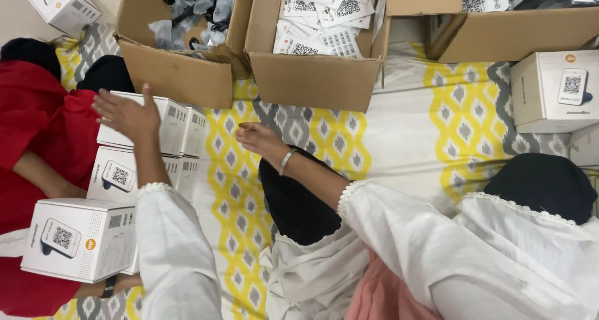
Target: The person labels and packs electronic product boxes in a warehouse setting.
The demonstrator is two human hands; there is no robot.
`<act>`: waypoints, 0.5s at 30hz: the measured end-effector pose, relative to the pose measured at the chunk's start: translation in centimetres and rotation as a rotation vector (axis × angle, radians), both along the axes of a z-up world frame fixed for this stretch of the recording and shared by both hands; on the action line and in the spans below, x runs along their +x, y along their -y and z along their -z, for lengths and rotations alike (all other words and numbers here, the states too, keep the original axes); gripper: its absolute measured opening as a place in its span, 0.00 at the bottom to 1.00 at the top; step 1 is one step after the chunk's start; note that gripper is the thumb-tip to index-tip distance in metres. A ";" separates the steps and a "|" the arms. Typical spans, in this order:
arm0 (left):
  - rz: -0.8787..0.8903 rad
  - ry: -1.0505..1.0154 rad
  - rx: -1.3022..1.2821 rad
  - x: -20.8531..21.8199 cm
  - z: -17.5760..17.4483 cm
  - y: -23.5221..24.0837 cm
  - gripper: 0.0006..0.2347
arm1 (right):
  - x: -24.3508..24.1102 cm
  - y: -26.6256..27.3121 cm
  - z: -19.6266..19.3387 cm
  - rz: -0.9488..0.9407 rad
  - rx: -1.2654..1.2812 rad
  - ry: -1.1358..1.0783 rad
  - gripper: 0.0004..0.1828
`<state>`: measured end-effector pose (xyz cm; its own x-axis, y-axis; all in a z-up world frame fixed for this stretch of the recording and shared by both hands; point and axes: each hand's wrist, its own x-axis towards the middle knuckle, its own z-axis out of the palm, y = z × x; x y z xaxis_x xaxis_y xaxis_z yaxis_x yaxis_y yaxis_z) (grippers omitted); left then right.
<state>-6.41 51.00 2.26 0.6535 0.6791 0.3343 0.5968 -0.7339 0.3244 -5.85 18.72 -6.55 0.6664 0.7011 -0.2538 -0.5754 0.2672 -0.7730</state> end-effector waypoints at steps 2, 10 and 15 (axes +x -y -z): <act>-0.065 -0.022 -0.011 -0.5 3.1 -4.3 0.47 | -0.6 -2.1 2.3 -0.009 0.073 -0.095 0.32; -0.065 -0.343 -0.015 0.9 -1.0 4.0 0.52 | -0.5 -2.5 0.5 -0.018 -0.122 -0.378 0.62; -0.286 0.018 0.582 0.8 12.1 -12.5 0.49 | -0.7 -1.2 0.9 -0.070 -0.011 -0.487 0.64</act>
<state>-5.60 63.54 -9.80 0.4649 0.5298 0.7094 0.7927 -0.6059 -0.0670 -6.59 19.87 -7.45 0.4194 0.7355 -0.5321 -0.8872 0.2079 -0.4120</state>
